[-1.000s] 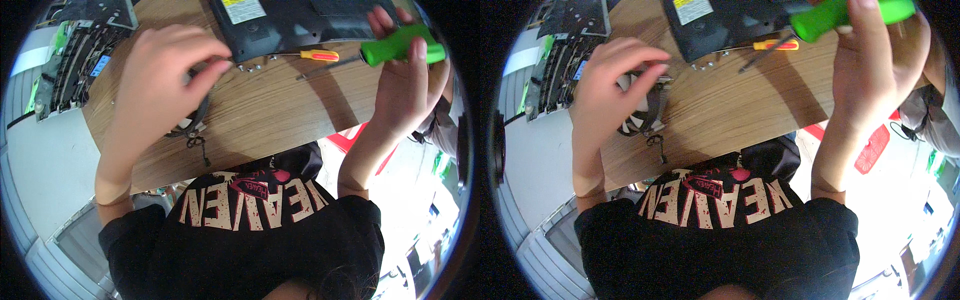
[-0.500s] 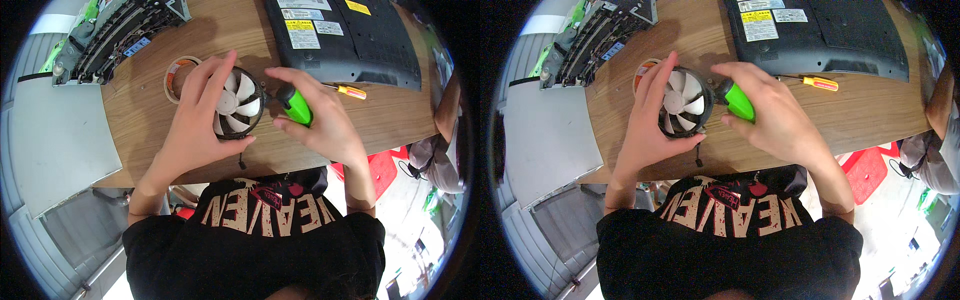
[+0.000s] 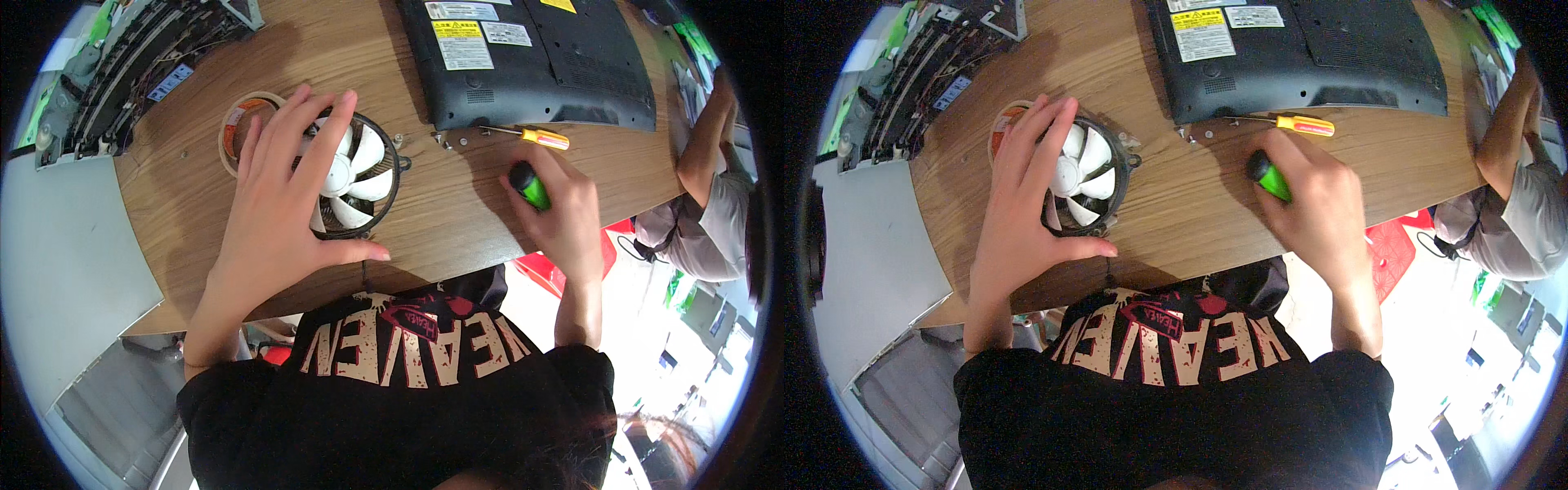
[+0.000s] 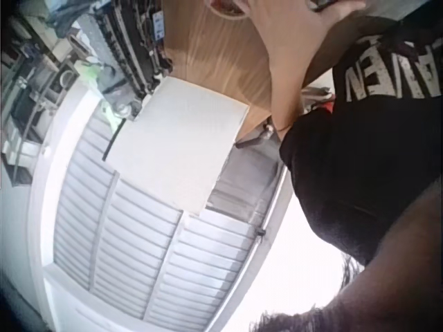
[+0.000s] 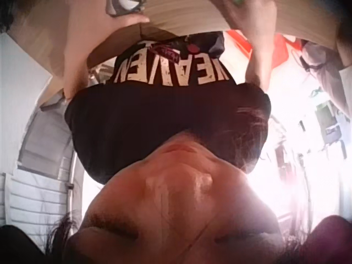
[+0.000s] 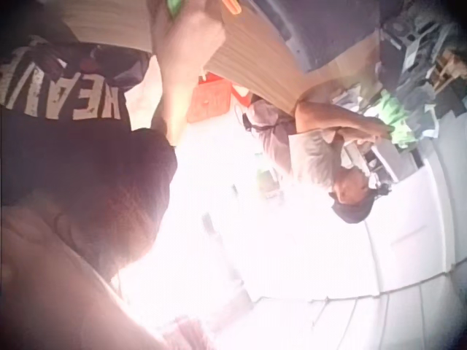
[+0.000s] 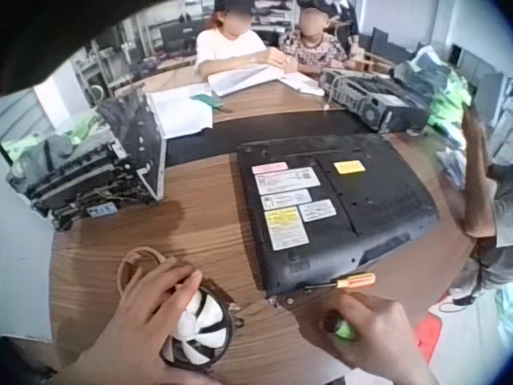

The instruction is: The person unscrews the casing of a computer cooling fan using a screwdriver, removes the internal components, and then reassembles the fan by placing a screw and tightening it with the screwdriver.

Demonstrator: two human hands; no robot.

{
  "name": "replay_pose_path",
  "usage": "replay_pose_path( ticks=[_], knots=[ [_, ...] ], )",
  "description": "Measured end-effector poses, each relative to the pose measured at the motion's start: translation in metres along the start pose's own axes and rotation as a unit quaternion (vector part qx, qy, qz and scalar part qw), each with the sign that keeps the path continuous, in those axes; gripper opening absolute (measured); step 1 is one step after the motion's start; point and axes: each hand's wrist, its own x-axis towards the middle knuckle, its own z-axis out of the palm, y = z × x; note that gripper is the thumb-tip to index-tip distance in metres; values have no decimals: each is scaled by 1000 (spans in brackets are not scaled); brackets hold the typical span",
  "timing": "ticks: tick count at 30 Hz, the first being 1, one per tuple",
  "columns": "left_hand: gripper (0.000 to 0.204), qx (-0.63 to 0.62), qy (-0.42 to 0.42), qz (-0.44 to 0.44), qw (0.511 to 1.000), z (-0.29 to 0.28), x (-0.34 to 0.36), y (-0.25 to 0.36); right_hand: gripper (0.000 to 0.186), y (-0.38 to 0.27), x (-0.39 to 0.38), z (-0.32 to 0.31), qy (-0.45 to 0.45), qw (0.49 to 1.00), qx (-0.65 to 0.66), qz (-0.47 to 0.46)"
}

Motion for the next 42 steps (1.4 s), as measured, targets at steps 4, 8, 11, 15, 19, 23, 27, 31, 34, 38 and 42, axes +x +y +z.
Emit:
replay_pose_path(
  ticks=[4,8,11,15,19,23,27,31,34,38,42],
  knots=[
    [105,-26,64,31,997,-2,1,-4,38,-4,6,11,2,989,-64,-136],
    [70,-52,157,48,985,-13,-6,-15,43,-5,17,20,25,968,-135,-211],
    [44,-69,198,44,977,-21,-4,-24,44,-2,22,26,33,957,-162,-239],
    [35,-35,210,28,977,-28,-11,-31,39,2,27,25,21,944,-173,-281],
    [29,-45,217,15,975,-24,-15,-34,31,1,30,22,-15,942,-182,-283],
    [27,-68,180,-11,981,-22,-17,-41,30,1,32,18,-39,937,-199,-285],
    [23,-87,228,5,970,-17,-15,-45,34,3,35,10,-51,954,-116,-270],
    [21,-92,255,-3,963,-13,-18,-51,31,-3,32,-12,-21,988,-9,-156],
    [18,-92,267,-31,959,-15,-21,-50,27,2,27,-27,-30,995,-18,-95],
    [19,-101,249,17,963,-29,-9,-42,28,16,19,-27,-41,994,-14,-99],
    [16,-101,56,139,983,-35,38,-7,29,15,18,-14,-68,986,-6,-151]
  ],
)
